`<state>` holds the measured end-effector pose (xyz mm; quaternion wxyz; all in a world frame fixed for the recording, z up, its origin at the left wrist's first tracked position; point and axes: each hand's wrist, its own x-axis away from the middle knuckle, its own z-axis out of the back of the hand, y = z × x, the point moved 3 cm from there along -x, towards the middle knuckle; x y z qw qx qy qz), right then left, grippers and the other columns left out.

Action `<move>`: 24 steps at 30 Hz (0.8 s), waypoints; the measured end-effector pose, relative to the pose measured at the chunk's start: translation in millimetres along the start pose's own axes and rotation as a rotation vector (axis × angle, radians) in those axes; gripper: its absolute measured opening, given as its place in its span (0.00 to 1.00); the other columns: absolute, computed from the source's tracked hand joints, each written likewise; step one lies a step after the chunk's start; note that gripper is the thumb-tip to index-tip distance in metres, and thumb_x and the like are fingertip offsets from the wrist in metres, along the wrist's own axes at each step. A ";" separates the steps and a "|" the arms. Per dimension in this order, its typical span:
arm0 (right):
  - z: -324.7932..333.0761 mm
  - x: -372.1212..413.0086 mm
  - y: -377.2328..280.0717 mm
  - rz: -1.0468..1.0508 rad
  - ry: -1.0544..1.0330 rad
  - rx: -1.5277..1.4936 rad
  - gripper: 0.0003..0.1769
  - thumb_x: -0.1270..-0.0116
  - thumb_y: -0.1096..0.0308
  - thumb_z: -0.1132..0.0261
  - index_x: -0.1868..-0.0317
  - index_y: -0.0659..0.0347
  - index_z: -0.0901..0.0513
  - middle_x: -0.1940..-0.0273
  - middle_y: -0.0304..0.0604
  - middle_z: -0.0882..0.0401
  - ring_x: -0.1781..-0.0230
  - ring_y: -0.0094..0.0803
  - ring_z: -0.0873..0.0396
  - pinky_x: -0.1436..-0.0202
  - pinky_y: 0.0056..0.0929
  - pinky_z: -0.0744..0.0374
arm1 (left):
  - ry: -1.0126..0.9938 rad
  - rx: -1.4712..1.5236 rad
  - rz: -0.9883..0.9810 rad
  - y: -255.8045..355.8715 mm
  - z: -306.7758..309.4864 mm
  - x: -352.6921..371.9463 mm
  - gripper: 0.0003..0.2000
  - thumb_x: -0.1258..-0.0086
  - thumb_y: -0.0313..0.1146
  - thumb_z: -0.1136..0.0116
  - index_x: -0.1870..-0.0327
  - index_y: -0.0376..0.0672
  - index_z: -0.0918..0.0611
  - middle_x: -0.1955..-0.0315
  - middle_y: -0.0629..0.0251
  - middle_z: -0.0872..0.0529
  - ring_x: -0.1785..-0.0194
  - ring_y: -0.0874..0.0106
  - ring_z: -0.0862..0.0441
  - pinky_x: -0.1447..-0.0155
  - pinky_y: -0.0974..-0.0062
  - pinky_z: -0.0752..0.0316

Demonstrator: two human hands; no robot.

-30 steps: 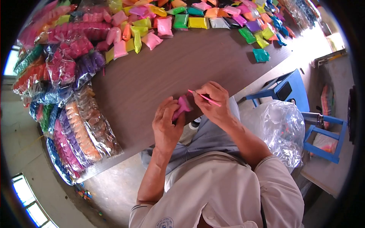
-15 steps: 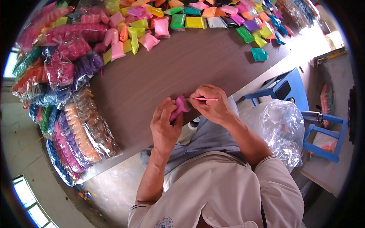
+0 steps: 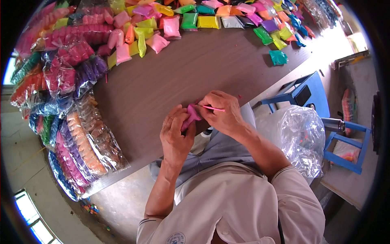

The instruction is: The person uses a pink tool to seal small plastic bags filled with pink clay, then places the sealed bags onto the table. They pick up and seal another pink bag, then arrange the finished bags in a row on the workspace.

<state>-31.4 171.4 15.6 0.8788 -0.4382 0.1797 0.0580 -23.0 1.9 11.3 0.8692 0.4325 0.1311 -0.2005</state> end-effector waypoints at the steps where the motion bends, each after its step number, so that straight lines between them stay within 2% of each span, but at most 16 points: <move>1: -1.7 0.3 0.5 0.009 0.012 0.037 0.11 0.43 0.72 0.23 0.72 0.59 0.20 0.73 0.42 0.19 0.71 0.43 0.17 0.70 0.39 0.22 | 0.002 -0.007 -0.009 -0.2 -0.3 0.1 0.13 0.44 0.16 0.32 0.58 0.38 0.16 0.55 0.57 0.10 0.40 0.55 0.14 0.40 0.61 0.18; 9: -12.0 3.1 0.2 0.060 0.057 0.194 0.12 0.42 0.71 0.24 0.71 0.56 0.23 0.71 0.40 0.18 0.67 0.43 0.17 0.69 0.41 0.21 | 0.002 -0.006 0.009 3.9 1.0 -1.1 0.13 0.43 0.16 0.31 0.58 0.38 0.16 0.55 0.57 0.10 0.41 0.55 0.14 0.41 0.61 0.18; 11: -11.3 3.6 -1.8 0.075 0.165 0.182 0.12 0.44 0.74 0.23 0.73 0.58 0.21 0.74 0.42 0.20 0.71 0.44 0.18 0.70 0.42 0.22 | 0.010 -0.005 0.017 3.9 1.0 -1.4 0.13 0.43 0.16 0.31 0.57 0.38 0.15 0.55 0.56 0.10 0.41 0.55 0.14 0.41 0.62 0.18; 15: -5.5 3.6 -2.3 0.098 0.247 0.157 0.11 0.45 0.76 0.24 0.73 0.59 0.21 0.74 0.43 0.21 0.72 0.45 0.19 0.70 0.42 0.23 | 0.008 0.005 0.002 0.6 -0.4 1.7 0.14 0.43 0.16 0.32 0.56 0.38 0.16 0.54 0.54 0.11 0.41 0.54 0.14 0.42 0.61 0.18; 17: -0.8 4.1 1.6 0.058 0.112 0.091 0.11 0.43 0.75 0.26 0.71 0.58 0.23 0.73 0.42 0.20 0.69 0.44 0.18 0.68 0.41 0.22 | -0.001 0.008 0.003 0.3 0.5 1.8 0.14 0.43 0.16 0.32 0.56 0.38 0.16 0.54 0.53 0.11 0.41 0.54 0.14 0.42 0.61 0.18; 24: 13.7 2.4 5.5 -0.024 0.010 -0.047 0.11 0.44 0.77 0.26 0.73 0.60 0.23 0.74 0.43 0.20 0.71 0.45 0.19 0.68 0.39 0.23 | -0.001 0.011 0.003 1.3 0.3 0.9 0.14 0.43 0.16 0.32 0.56 0.38 0.16 0.53 0.53 0.11 0.40 0.53 0.14 0.41 0.61 0.19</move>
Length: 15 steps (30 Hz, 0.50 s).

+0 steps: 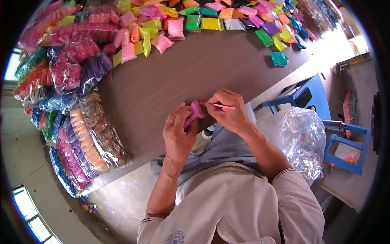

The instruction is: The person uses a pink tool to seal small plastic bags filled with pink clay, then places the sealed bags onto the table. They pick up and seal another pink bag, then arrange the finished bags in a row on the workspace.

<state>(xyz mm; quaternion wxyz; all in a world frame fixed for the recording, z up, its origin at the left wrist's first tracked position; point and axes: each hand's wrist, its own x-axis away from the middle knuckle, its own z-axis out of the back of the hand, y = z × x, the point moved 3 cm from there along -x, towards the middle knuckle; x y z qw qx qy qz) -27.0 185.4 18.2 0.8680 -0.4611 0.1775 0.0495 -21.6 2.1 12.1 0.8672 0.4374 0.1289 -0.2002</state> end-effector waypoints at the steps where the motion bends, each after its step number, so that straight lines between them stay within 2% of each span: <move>1: -0.1 -0.8 0.3 -0.006 -0.022 -0.012 0.11 0.44 0.76 0.26 0.73 0.61 0.23 0.73 0.43 0.19 0.72 0.45 0.19 0.68 0.39 0.22 | -0.008 -0.003 -0.006 -0.4 -0.3 0.1 0.14 0.43 0.16 0.32 0.55 0.38 0.16 0.53 0.53 0.11 0.40 0.53 0.14 0.40 0.61 0.19; 8: -1.7 -5.0 4.3 -0.056 -0.121 -0.074 0.10 0.42 0.75 0.26 0.71 0.62 0.21 0.73 0.44 0.19 0.72 0.45 0.18 0.67 0.38 0.22 | -0.009 -0.006 0.004 1.2 0.0 -0.7 0.14 0.43 0.16 0.32 0.55 0.38 0.16 0.52 0.53 0.11 0.40 0.52 0.15 0.39 0.60 0.19; 15: 2.9 -4.7 3.2 -0.083 -0.085 -0.046 0.09 0.43 0.76 0.26 0.71 0.63 0.21 0.71 0.46 0.18 0.72 0.44 0.19 0.67 0.36 0.22 | -0.019 -0.004 0.014 -0.3 0.0 -0.6 0.14 0.43 0.16 0.33 0.55 0.38 0.16 0.53 0.54 0.11 0.40 0.53 0.15 0.39 0.60 0.19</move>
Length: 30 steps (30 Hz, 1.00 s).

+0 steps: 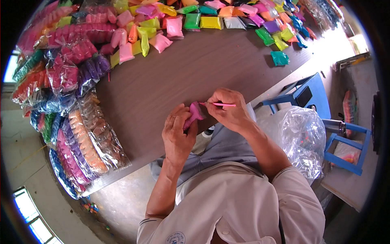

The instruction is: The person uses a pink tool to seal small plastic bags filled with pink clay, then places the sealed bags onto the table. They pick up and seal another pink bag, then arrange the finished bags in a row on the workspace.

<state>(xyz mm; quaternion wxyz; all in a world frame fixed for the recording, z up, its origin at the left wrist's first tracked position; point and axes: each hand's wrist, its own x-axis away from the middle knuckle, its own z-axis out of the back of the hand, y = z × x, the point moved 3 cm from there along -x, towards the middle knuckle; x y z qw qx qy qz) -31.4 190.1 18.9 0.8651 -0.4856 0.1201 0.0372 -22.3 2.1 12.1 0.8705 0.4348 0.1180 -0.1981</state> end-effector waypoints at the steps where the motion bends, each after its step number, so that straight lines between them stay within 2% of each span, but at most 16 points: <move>1: -0.6 1.3 -0.3 -0.015 -0.015 -0.024 0.08 0.43 0.76 0.26 0.71 0.63 0.20 0.71 0.45 0.18 0.72 0.42 0.19 0.67 0.36 0.22 | 0.003 0.003 0.003 -0.2 0.0 0.1 0.14 0.44 0.15 0.33 0.56 0.38 0.16 0.53 0.55 0.11 0.40 0.53 0.15 0.39 0.60 0.19; 5: 1.3 0.4 3.7 -0.088 -0.113 -0.151 0.09 0.42 0.76 0.26 0.71 0.63 0.20 0.71 0.45 0.18 0.73 0.38 0.19 0.67 0.33 0.22 | 0.010 -0.001 -0.011 -0.8 -0.3 0.4 0.15 0.44 0.15 0.33 0.56 0.38 0.16 0.54 0.56 0.11 0.40 0.53 0.15 0.39 0.60 0.19; 12: 6.4 0.8 -0.7 -0.089 -0.137 -0.120 0.09 0.41 0.76 0.25 0.70 0.64 0.20 0.71 0.44 0.18 0.74 0.35 0.20 0.68 0.30 0.23 | 0.017 0.007 -0.016 -0.7 -0.8 0.6 0.15 0.45 0.15 0.33 0.56 0.38 0.16 0.54 0.56 0.11 0.40 0.53 0.15 0.39 0.60 0.19; 14: 5.0 2.3 -0.3 -0.135 -0.157 -0.241 0.08 0.41 0.75 0.25 0.70 0.64 0.19 0.72 0.44 0.18 0.74 0.34 0.20 0.69 0.29 0.23 | 0.017 0.009 -0.010 0.3 -0.8 0.5 0.15 0.45 0.15 0.33 0.56 0.38 0.16 0.54 0.55 0.11 0.40 0.53 0.15 0.39 0.60 0.19; 17: 2.0 2.5 1.0 -0.067 -0.136 -0.194 0.08 0.40 0.74 0.25 0.69 0.64 0.18 0.73 0.43 0.19 0.74 0.30 0.20 0.70 0.30 0.23 | 0.019 0.006 -0.009 0.4 -0.8 0.4 0.15 0.45 0.15 0.33 0.56 0.37 0.16 0.54 0.54 0.11 0.40 0.53 0.15 0.39 0.61 0.19; 21: 1.6 2.6 1.4 0.005 -0.095 -0.105 0.08 0.40 0.75 0.25 0.69 0.63 0.18 0.73 0.42 0.20 0.75 0.30 0.21 0.70 0.31 0.24 | 0.018 0.011 -0.016 -0.2 -0.5 0.2 0.15 0.45 0.15 0.33 0.56 0.37 0.16 0.54 0.54 0.11 0.40 0.53 0.14 0.39 0.61 0.19; 24: 6.5 3.5 -0.5 -0.115 -0.060 -0.122 0.09 0.41 0.76 0.25 0.70 0.63 0.20 0.74 0.42 0.20 0.75 0.35 0.21 0.70 0.31 0.24 | 0.010 0.015 -0.011 -1.1 0.5 0.5 0.15 0.45 0.14 0.34 0.56 0.37 0.16 0.53 0.54 0.11 0.40 0.53 0.14 0.40 0.61 0.19; 26: 6.1 2.9 2.1 -0.058 -0.047 -0.095 0.09 0.42 0.76 0.25 0.70 0.62 0.20 0.73 0.43 0.19 0.75 0.38 0.20 0.69 0.31 0.23 | 0.003 0.019 -0.004 -0.6 0.2 0.5 0.15 0.45 0.14 0.34 0.56 0.37 0.16 0.53 0.54 0.11 0.40 0.53 0.14 0.40 0.61 0.19; 30: 6.9 1.9 -0.4 0.002 -0.054 -0.061 0.08 0.41 0.76 0.26 0.70 0.62 0.20 0.72 0.43 0.18 0.73 0.39 0.19 0.68 0.31 0.22 | 0.015 0.010 -0.004 -0.5 -0.2 0.4 0.15 0.45 0.14 0.34 0.56 0.37 0.16 0.53 0.53 0.11 0.40 0.53 0.14 0.40 0.61 0.19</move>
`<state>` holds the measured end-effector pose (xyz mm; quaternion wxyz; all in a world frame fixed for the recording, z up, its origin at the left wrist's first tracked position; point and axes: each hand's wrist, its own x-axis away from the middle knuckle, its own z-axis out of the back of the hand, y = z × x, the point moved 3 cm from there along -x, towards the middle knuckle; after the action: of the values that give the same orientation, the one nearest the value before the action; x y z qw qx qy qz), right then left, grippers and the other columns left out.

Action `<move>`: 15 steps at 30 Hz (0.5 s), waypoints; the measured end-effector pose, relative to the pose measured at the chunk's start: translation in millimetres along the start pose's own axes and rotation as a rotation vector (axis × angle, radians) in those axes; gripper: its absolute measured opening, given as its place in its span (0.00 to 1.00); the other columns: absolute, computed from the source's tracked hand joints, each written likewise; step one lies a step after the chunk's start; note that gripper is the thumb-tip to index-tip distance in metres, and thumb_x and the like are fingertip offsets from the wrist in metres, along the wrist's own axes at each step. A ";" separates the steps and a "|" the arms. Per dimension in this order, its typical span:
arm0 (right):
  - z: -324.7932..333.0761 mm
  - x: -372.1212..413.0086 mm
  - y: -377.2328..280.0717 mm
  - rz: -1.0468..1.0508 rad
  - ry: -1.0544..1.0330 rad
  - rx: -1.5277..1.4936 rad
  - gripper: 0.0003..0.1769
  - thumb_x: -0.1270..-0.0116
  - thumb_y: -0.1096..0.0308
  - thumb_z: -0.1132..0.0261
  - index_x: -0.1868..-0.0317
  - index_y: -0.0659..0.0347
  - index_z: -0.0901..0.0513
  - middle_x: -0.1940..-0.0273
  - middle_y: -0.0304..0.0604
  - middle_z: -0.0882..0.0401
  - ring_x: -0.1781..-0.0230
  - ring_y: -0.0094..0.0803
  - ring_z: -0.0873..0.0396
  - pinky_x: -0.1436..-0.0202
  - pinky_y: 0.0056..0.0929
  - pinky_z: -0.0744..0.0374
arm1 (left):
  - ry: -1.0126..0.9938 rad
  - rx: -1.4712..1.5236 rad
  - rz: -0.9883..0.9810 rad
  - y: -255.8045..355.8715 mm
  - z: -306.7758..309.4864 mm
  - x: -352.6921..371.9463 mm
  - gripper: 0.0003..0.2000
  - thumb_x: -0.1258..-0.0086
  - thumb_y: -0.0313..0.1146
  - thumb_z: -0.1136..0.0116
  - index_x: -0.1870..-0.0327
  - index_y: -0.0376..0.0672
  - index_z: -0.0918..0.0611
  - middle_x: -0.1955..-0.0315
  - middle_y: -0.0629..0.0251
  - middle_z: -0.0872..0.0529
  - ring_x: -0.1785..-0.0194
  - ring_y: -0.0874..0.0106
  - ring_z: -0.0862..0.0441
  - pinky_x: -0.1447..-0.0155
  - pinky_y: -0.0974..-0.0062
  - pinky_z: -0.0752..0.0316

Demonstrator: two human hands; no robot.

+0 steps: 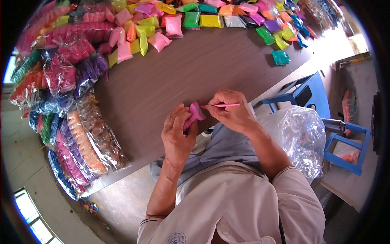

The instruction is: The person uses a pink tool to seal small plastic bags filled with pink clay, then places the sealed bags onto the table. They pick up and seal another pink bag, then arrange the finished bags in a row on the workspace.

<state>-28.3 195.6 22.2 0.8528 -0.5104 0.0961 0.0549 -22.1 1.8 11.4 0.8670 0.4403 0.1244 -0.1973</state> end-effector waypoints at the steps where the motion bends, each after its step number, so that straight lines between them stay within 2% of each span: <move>1: 0.8 0.5 0.1 -0.036 -0.052 0.007 0.08 0.41 0.76 0.26 0.69 0.63 0.19 0.71 0.44 0.17 0.72 0.37 0.18 0.67 0.31 0.21 | -0.002 -0.001 -0.004 -0.4 0.1 0.1 0.15 0.45 0.14 0.34 0.56 0.38 0.16 0.52 0.53 0.11 0.40 0.53 0.14 0.40 0.61 0.19; 3: 0.7 2.1 0.3 -0.071 -0.103 0.013 0.08 0.40 0.76 0.26 0.69 0.64 0.19 0.70 0.44 0.16 0.71 0.35 0.17 0.67 0.31 0.21 | -0.002 -0.004 -0.004 -0.5 0.5 0.5 0.15 0.45 0.15 0.34 0.56 0.38 0.16 0.52 0.53 0.11 0.40 0.53 0.14 0.40 0.61 0.19; 5: 0.8 4.4 1.0 -0.105 -0.116 -0.100 0.10 0.37 0.72 0.24 0.68 0.65 0.18 0.73 0.44 0.18 0.75 0.26 0.20 0.70 0.29 0.23 | -0.006 -0.003 -0.008 0.7 -0.9 0.5 0.15 0.44 0.15 0.34 0.56 0.38 0.16 0.52 0.53 0.11 0.40 0.53 0.14 0.40 0.61 0.19; 8: 1.4 5.1 -0.7 -0.127 -0.125 -0.123 0.10 0.36 0.72 0.24 0.68 0.66 0.18 0.73 0.44 0.18 0.75 0.25 0.21 0.71 0.28 0.23 | 0.014 -0.002 -0.005 1.0 -0.6 0.6 0.15 0.44 0.15 0.33 0.56 0.38 0.16 0.52 0.52 0.11 0.41 0.53 0.14 0.40 0.61 0.19; 12: -0.1 6.4 0.3 -0.174 -0.149 -0.176 0.08 0.39 0.76 0.26 0.68 0.65 0.19 0.71 0.45 0.17 0.72 0.27 0.17 0.68 0.27 0.22 | 0.018 -0.006 -0.021 1.3 -1.2 0.2 0.14 0.44 0.15 0.33 0.56 0.38 0.16 0.52 0.52 0.11 0.41 0.53 0.14 0.40 0.61 0.19; 15: -10.0 8.0 3.7 -0.089 -0.102 -0.138 0.08 0.40 0.77 0.26 0.69 0.63 0.19 0.72 0.44 0.18 0.73 0.31 0.18 0.70 0.31 0.23 | 0.016 -0.007 -0.009 1.6 -1.1 0.8 0.14 0.44 0.15 0.33 0.57 0.38 0.16 0.52 0.52 0.11 0.41 0.54 0.14 0.40 0.61 0.19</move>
<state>-22.3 188.5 12.7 0.8210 -0.5682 0.0260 0.0493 -20.7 3.4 11.6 0.8666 0.4383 0.1339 -0.1975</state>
